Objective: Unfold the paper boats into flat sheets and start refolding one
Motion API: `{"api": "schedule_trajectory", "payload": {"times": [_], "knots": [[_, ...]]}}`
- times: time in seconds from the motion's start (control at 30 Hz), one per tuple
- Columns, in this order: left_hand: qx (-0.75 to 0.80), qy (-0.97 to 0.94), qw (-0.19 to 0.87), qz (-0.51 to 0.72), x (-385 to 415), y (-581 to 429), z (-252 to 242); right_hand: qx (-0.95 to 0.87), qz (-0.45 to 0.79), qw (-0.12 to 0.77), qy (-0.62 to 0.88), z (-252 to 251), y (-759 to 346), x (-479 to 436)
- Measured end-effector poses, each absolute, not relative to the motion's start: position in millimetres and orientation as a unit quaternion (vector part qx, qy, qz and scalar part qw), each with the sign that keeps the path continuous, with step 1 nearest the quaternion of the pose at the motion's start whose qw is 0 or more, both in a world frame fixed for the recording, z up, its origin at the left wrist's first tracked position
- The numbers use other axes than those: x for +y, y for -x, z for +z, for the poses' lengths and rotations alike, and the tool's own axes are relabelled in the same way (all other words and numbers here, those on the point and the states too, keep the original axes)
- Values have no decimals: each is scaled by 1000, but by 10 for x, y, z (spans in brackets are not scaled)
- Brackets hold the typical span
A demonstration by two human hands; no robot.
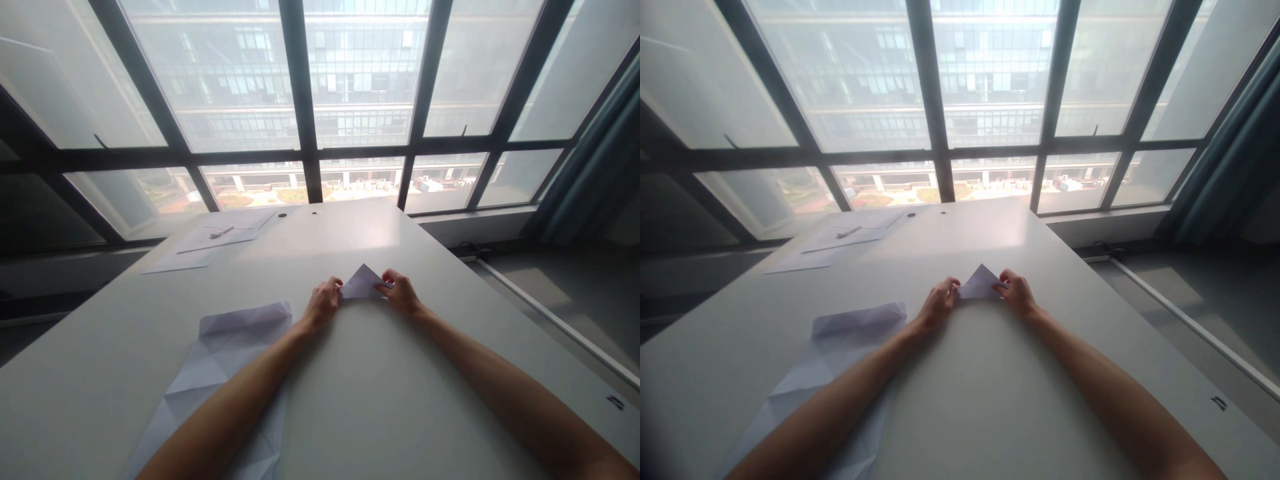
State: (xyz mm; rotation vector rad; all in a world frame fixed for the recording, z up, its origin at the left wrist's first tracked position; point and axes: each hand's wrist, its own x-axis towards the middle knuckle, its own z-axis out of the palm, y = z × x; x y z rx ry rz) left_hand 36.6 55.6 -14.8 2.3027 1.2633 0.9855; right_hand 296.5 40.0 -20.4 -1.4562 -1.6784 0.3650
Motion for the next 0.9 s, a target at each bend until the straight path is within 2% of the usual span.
{"api": "schedule_trajectory", "payload": {"times": [0.27,0.57,0.9], "knots": [[404,-802,186,399,573,-355,-120,-676,152,437,574,-209,-2967,400],[437,-777,254,375,585,-373,-114,-674,143,448,570,-211,-2968,404],[435,-757,278,401,569,-347,-29,-666,142,465,566,-217,-2972,414]]}}
